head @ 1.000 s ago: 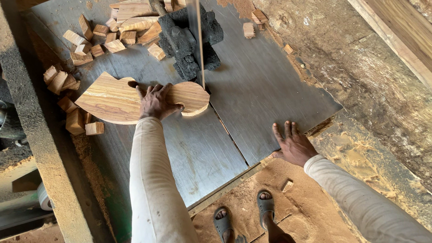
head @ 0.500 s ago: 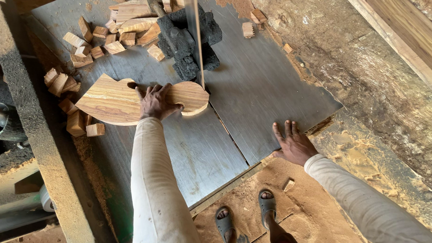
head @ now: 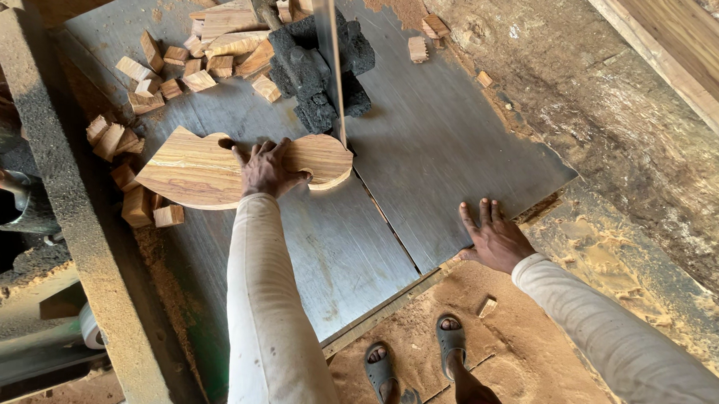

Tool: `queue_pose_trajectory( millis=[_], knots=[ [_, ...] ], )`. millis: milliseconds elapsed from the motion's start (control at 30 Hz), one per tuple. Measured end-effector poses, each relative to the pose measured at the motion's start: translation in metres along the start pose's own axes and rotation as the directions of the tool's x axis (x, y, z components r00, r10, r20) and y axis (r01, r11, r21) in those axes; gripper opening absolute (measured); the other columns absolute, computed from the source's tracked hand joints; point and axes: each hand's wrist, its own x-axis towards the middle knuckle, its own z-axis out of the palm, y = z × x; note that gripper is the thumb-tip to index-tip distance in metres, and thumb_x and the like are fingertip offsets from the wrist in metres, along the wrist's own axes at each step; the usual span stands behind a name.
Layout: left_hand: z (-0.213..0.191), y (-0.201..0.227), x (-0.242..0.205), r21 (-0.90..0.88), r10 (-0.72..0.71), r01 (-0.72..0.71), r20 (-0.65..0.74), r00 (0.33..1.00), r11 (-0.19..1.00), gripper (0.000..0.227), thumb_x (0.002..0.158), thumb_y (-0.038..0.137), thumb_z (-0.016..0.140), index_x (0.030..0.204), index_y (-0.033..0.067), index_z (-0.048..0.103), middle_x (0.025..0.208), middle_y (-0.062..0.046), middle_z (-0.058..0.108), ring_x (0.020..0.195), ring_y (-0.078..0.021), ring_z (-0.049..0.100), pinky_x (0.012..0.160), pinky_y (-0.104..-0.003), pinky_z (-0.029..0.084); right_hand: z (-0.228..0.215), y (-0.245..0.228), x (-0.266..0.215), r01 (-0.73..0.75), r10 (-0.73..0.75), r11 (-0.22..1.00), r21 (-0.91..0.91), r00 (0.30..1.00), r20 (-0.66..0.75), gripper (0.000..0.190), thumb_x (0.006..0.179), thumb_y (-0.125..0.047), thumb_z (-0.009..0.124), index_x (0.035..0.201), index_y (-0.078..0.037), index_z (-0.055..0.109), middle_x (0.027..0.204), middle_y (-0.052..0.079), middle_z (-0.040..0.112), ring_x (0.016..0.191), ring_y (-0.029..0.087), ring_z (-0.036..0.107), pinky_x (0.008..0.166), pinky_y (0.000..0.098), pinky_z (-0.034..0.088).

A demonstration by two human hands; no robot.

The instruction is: The person shapes a curved wooden block using a band saw, guided by hand across the cutting blade.

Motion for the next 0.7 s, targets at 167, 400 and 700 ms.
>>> queue_pose_trajectory(
  millis=[167, 400, 700],
  knots=[
    [-0.0010, 0.0035, -0.0022, 0.011, -0.022, 0.022, 0.014, 1.000, 1.000, 0.099, 0.057, 0.066, 0.092, 0.142, 0.0360, 0.052, 0.143, -0.001, 0.061, 0.140, -0.0286, 0.047, 0.123, -0.071, 0.007, 0.0034, 0.0014, 0.0028, 0.007, -0.007, 1.000, -0.015, 1.000, -0.018, 0.112, 0.091, -0.077, 0.048, 0.162, -0.003, 0.003, 0.154, 0.044, 0.021, 0.145, 0.059, 0.023, 0.123, 0.0545, 0.025],
    [0.0019, 0.0034, -0.0019, -0.001, -0.047, 0.047, -0.001, 0.999, 0.999, 0.104, 0.054, 0.066, 0.093, 0.145, 0.0376, 0.050, 0.147, 0.001, 0.057, 0.142, -0.0269, 0.045, 0.122, -0.071, 0.005, 0.0064, 0.0003, 0.0020, -0.001, 0.002, 1.000, 0.023, 1.000, -0.026, 0.112, 0.090, -0.076, 0.050, 0.162, -0.005, 0.000, 0.156, 0.043, 0.019, 0.146, 0.059, 0.021, 0.123, 0.0538, 0.024],
    [0.0021, 0.0047, -0.0023, 0.014, -0.081, 0.081, -0.004, 0.997, 0.997, 0.104, 0.057, 0.065, 0.092, 0.148, 0.0370, 0.048, 0.147, 0.000, 0.057, 0.141, -0.0270, 0.046, 0.122, -0.073, 0.005, 0.0066, -0.0006, 0.0016, -0.005, 0.005, 1.000, -0.009, 1.000, -0.030, 0.113, 0.091, -0.076, 0.049, 0.162, -0.003, 0.002, 0.155, 0.043, 0.020, 0.145, 0.059, 0.022, 0.124, 0.0542, 0.023]
  ],
)
